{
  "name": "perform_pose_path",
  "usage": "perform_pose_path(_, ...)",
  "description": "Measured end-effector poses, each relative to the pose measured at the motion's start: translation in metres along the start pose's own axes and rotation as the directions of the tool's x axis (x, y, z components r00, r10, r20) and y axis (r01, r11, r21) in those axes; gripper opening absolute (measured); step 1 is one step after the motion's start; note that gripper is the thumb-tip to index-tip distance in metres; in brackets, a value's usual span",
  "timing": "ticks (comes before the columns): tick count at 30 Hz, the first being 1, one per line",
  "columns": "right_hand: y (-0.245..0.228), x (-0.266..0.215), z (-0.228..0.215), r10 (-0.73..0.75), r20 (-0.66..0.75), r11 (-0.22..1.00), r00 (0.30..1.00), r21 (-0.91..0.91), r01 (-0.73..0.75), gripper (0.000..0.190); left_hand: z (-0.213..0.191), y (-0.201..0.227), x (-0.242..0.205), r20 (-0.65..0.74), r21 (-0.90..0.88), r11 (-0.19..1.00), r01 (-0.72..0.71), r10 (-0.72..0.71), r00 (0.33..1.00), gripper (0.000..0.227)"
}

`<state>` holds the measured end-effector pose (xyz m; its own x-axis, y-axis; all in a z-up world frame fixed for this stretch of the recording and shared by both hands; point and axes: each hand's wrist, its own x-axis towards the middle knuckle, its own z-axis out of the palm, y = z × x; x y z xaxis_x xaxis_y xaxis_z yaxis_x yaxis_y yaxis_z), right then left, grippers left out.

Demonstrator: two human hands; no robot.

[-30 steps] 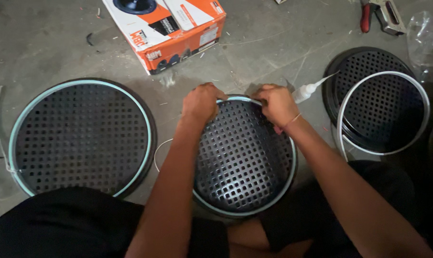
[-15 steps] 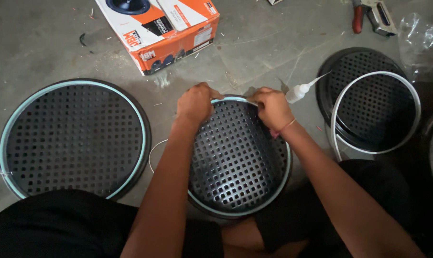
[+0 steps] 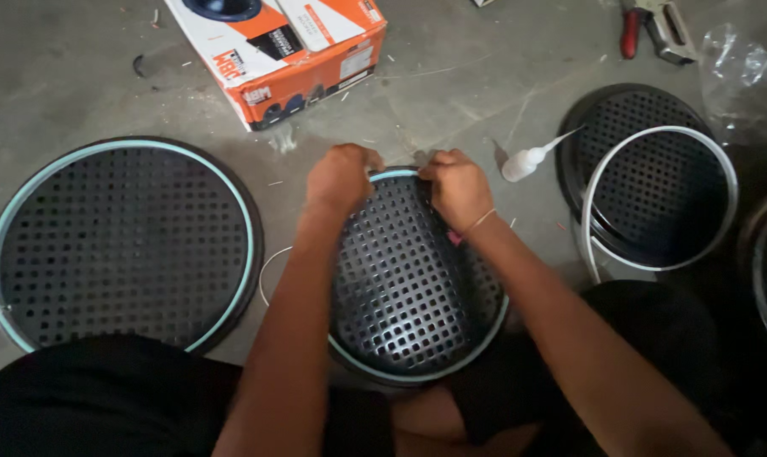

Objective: The person applies glue from a white bottle along the rim of a perforated metal speaker grille. They then press a light blue LED strip into the glue around the edge of the grille.

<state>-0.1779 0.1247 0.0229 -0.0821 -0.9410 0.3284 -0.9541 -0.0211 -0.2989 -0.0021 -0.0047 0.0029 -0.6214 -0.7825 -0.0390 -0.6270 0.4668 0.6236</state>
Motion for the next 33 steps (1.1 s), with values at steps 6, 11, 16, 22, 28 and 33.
perform_pose_path(6,-0.004,-0.003,-0.003,-0.008,0.002,0.999,1.000,0.045,0.008,0.030,-0.007,-0.012,-0.007,0.009,-0.151,0.988,0.033,-0.032,0.999,0.024)
perform_pose_path(11,0.014,-0.041,-0.021,0.224,-0.123,0.969,0.967,0.132,-0.208,0.024,-0.005,-0.009,-0.006,-0.038,-0.134,0.990,0.051,-0.057,0.998,0.023)
perform_pose_path(16,0.067,-0.090,-0.044,0.659,-0.321,0.748,0.680,0.187,-0.637,0.028,-0.002,-0.010,-0.004,-0.009,-0.130,0.988,0.084,-0.086,0.996,0.025)
perform_pose_path(22,0.087,-0.069,-0.035,0.701,-0.297,0.679,0.648,0.554,-0.481,0.071,-0.003,-0.010,-0.004,-0.006,-0.147,0.983,0.109,-0.111,0.994,0.025)
perform_pose_path(28,0.081,-0.047,-0.034,0.630,-0.138,0.647,0.764,0.638,-0.418,0.027,-0.003,-0.008,-0.002,-0.010,-0.105,0.987,0.119,-0.120,0.993,0.022)
perform_pose_path(33,0.063,-0.055,-0.054,0.466,-0.131,0.846,0.875,0.357,-0.397,0.027,-0.005,-0.009,-0.003,0.022,-0.129,0.985,0.117,-0.115,0.993,0.023)
